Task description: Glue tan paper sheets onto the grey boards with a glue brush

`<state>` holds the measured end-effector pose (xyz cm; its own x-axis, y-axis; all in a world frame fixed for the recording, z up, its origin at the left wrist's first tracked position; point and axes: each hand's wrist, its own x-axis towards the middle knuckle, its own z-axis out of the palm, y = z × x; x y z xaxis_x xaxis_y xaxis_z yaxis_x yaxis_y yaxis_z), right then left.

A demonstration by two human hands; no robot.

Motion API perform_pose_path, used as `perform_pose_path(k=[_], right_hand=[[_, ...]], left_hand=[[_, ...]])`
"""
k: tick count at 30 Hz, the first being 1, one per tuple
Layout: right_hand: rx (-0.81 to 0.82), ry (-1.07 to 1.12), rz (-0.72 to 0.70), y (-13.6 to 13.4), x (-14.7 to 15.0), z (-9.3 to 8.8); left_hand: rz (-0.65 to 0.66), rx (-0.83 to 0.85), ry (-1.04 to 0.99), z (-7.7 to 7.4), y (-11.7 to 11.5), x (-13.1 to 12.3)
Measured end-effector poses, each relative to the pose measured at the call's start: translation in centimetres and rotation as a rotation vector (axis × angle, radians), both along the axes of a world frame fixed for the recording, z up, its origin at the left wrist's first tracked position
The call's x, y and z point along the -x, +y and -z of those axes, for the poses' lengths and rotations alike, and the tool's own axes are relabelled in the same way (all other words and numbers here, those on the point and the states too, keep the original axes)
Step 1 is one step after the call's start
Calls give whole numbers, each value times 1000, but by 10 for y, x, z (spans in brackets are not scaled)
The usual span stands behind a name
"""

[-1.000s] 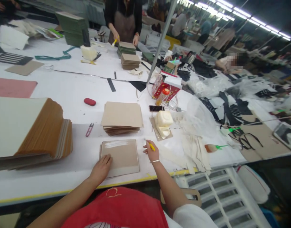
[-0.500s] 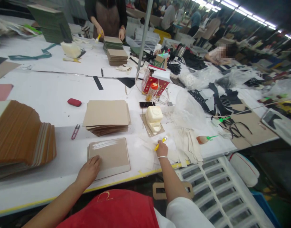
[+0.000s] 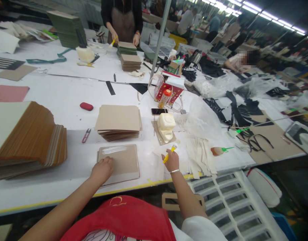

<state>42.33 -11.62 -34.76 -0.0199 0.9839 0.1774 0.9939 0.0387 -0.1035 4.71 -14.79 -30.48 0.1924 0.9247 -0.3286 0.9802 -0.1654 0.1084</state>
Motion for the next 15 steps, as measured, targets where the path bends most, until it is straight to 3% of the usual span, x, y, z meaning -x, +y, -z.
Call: perform_pose_path(k=[4, 7, 9, 11, 15], right_hand=[[77, 44, 12, -12, 22, 9], [131, 185, 29, -14, 44, 2], [155, 365, -37, -16, 64, -12], [182, 542, -129, -20, 88, -31], [274, 767, -308, -28, 131, -65]], left_hand=[[25, -34, -237, 2, -9, -6], [-16, 20, -515, 5, -15, -16], [-132, 94, -739, 2, -15, -26], [-329, 210, -963, -5, -11, -36], [-659, 589, -1399, -24, 8, -44]])
